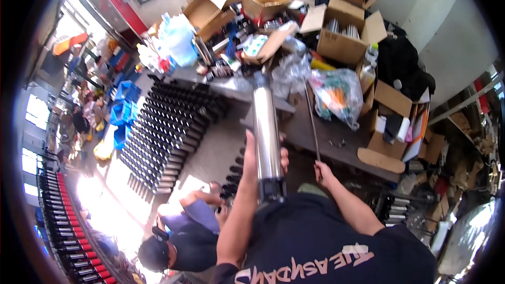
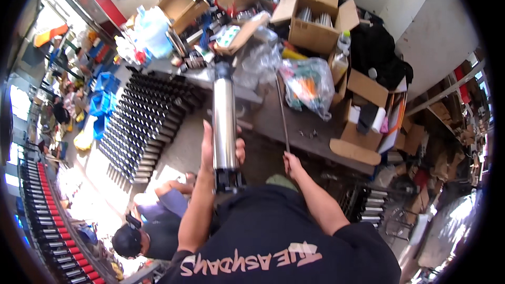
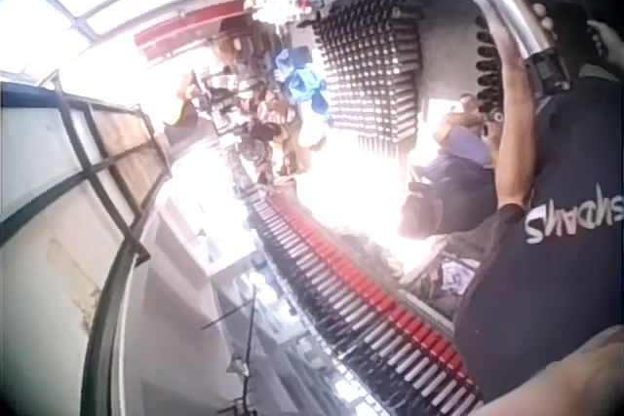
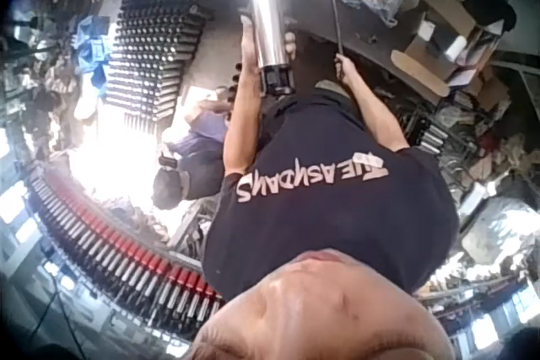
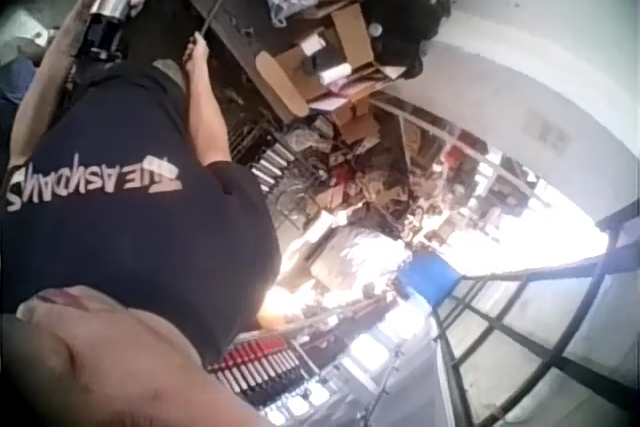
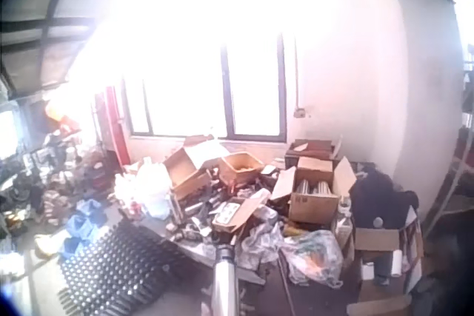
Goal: The person uses a T-handle wrench to tighten a component on a long cylindrical metal tube.
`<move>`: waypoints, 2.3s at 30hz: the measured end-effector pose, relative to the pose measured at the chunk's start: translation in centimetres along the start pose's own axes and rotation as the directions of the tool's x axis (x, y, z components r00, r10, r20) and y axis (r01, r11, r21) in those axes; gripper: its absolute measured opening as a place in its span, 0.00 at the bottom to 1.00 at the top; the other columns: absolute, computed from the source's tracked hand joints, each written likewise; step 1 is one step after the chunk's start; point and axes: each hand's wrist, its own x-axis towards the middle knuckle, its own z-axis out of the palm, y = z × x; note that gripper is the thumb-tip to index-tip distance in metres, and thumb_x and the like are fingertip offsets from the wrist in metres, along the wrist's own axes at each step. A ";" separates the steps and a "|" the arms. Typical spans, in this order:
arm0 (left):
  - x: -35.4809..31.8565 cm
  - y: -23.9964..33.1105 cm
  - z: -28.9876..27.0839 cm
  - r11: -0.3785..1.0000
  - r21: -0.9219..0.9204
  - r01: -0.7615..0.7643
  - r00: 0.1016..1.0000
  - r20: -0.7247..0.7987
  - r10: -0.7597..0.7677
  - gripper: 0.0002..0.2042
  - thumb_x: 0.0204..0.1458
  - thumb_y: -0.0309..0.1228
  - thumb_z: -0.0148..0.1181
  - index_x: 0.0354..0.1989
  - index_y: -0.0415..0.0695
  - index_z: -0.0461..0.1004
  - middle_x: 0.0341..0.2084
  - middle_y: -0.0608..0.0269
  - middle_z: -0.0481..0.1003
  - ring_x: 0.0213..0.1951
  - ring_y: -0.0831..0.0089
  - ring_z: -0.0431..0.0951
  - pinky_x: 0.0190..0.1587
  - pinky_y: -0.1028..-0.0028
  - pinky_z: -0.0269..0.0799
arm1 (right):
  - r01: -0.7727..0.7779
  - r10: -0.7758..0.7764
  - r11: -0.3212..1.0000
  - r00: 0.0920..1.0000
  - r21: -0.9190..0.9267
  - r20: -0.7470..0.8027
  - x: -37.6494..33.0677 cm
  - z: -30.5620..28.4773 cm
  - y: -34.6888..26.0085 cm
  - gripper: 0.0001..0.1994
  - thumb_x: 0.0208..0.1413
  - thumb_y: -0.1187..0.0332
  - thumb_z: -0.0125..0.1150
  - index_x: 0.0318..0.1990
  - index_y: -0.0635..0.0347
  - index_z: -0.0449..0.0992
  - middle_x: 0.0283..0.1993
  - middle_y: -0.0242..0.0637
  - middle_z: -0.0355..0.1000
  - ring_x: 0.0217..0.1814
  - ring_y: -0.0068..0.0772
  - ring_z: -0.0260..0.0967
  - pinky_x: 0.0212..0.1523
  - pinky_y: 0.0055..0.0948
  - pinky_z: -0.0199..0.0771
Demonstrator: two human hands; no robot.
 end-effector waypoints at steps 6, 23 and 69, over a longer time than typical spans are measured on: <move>-0.8 2.3 3.7 0.918 0.394 -0.040 0.950 -0.271 0.157 0.40 0.60 0.72 0.31 0.49 0.42 0.69 0.25 0.52 0.77 0.24 0.60 0.81 0.26 0.62 0.80 | -0.130 0.142 0.986 0.984 0.103 -0.110 0.5 2.9 -0.5 0.13 0.58 0.47 0.60 0.36 0.44 0.75 0.33 0.21 0.70 0.31 0.23 0.66 0.35 0.36 0.65; 0.9 2.6 5.8 0.982 0.163 -0.098 0.990 0.113 0.080 0.46 0.57 0.75 0.28 0.60 0.42 0.64 0.29 0.45 0.76 0.26 0.55 0.79 0.31 0.60 0.77 | 0.090 -0.114 0.988 0.973 -0.128 -0.200 2.3 2.3 -1.2 0.14 0.57 0.47 0.61 0.32 0.45 0.77 0.29 0.24 0.69 0.32 0.24 0.63 0.36 0.34 0.57; 3.5 7.2 2.8 0.968 0.117 -0.224 0.972 0.105 0.212 0.40 0.62 0.69 0.34 0.48 0.35 0.69 0.35 0.51 0.75 0.30 0.59 0.79 0.33 0.59 0.81 | -0.160 -0.303 0.435 0.900 -0.886 -0.312 -2.6 -5.7 6.5 0.20 0.54 0.50 0.66 0.42 0.57 0.85 0.41 0.41 0.83 0.46 0.38 0.81 0.51 0.35 0.77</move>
